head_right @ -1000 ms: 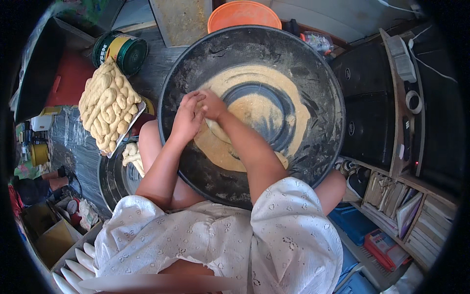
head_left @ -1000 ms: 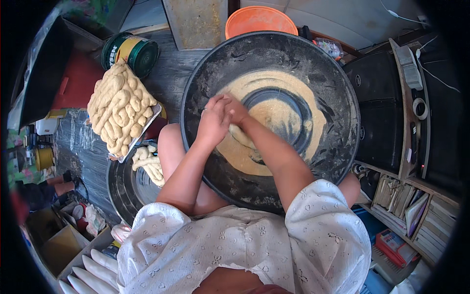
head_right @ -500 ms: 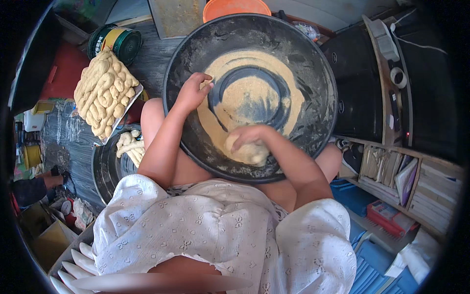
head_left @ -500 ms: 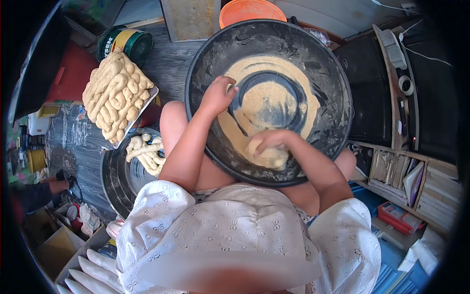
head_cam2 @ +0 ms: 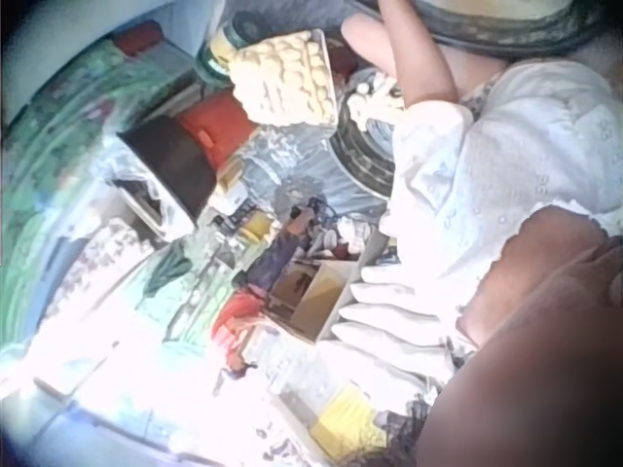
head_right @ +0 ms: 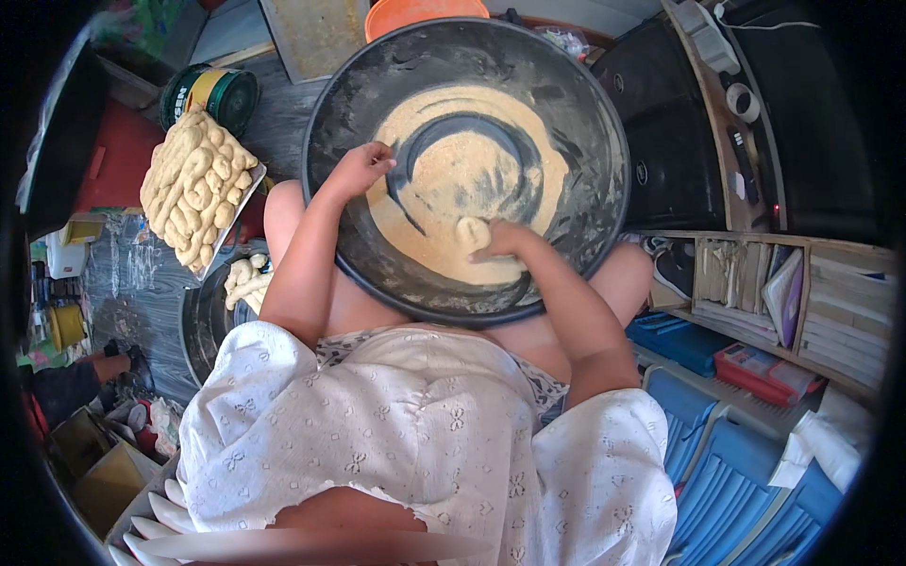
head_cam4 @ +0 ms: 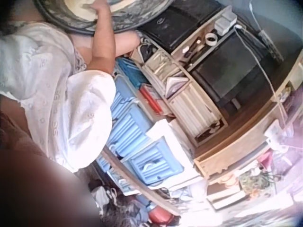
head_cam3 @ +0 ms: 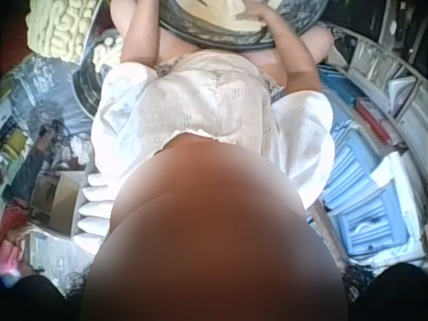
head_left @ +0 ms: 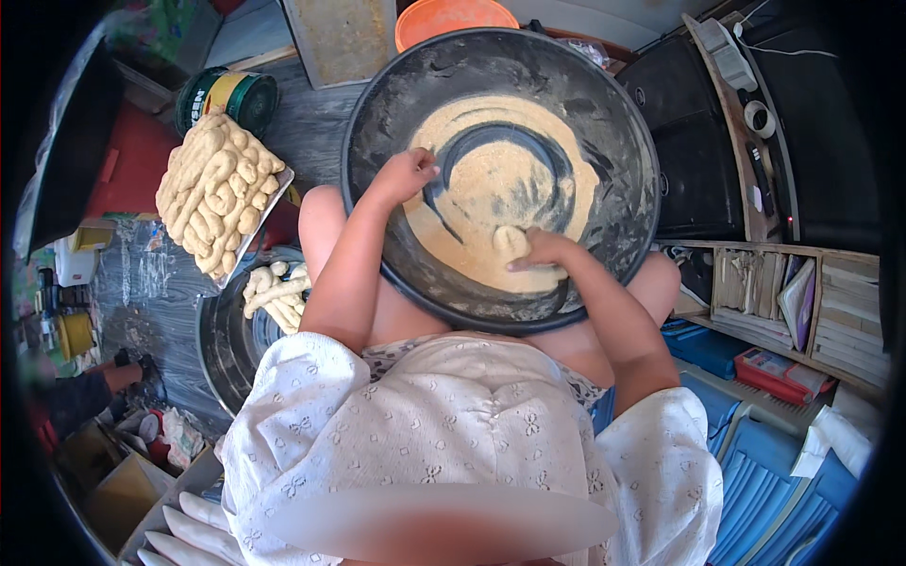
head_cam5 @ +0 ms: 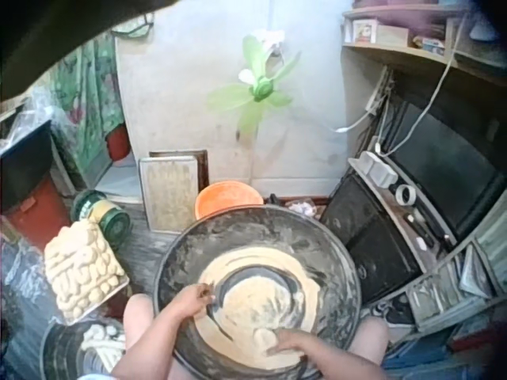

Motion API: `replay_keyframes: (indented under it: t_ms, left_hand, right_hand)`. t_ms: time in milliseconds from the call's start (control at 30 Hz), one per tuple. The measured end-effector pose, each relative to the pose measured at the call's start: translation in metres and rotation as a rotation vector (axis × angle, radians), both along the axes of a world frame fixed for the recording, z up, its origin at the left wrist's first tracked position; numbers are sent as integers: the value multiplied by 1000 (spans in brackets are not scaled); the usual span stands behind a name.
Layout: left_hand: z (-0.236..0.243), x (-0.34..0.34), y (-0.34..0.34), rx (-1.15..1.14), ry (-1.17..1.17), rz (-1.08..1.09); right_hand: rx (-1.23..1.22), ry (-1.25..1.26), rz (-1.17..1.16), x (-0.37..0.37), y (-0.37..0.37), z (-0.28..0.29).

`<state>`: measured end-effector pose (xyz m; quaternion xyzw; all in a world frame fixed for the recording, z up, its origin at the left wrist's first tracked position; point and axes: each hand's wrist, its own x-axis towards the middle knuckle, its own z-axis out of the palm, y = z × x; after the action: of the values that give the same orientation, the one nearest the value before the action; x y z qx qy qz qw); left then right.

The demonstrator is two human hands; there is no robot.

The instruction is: Preparing and shaping dough for bread in a bakery production area.

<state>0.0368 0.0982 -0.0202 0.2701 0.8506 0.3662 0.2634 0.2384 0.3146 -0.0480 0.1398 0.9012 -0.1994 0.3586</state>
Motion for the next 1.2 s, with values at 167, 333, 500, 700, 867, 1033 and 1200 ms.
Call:
replay_keyframes:
  t_ms: [167, 333, 500, 700, 867, 1033, 1200]
  left_hand:
    - [-7, 10, 2, -86, -12, -179]
    - [-39, 37, 19, 48, -560, -383]
    - [6, 55, 26, 271, -769, -496]
    - [52, 70, 49, 168, -128, -317]
    - [-4, 57, 21, -426, 191, -492]
    - [-29, 53, 35, -670, 163, -482]
    - [-25, 49, 28, -727, 171, -376]
  right_hand:
    - [-690, -214, -259, 6, -28, 0]
    - [-1205, 75, -594, -20, -42, 51]
    - [-1400, 544, -758, -30, -20, 120]
    - [-928, 642, -645, -3, 66, 109]
    - [194, 140, -132, 15, 66, 50]
    - [-203, 6, 200, 9, -39, -42]
    - [-500, 108, -46, -21, -100, -33]
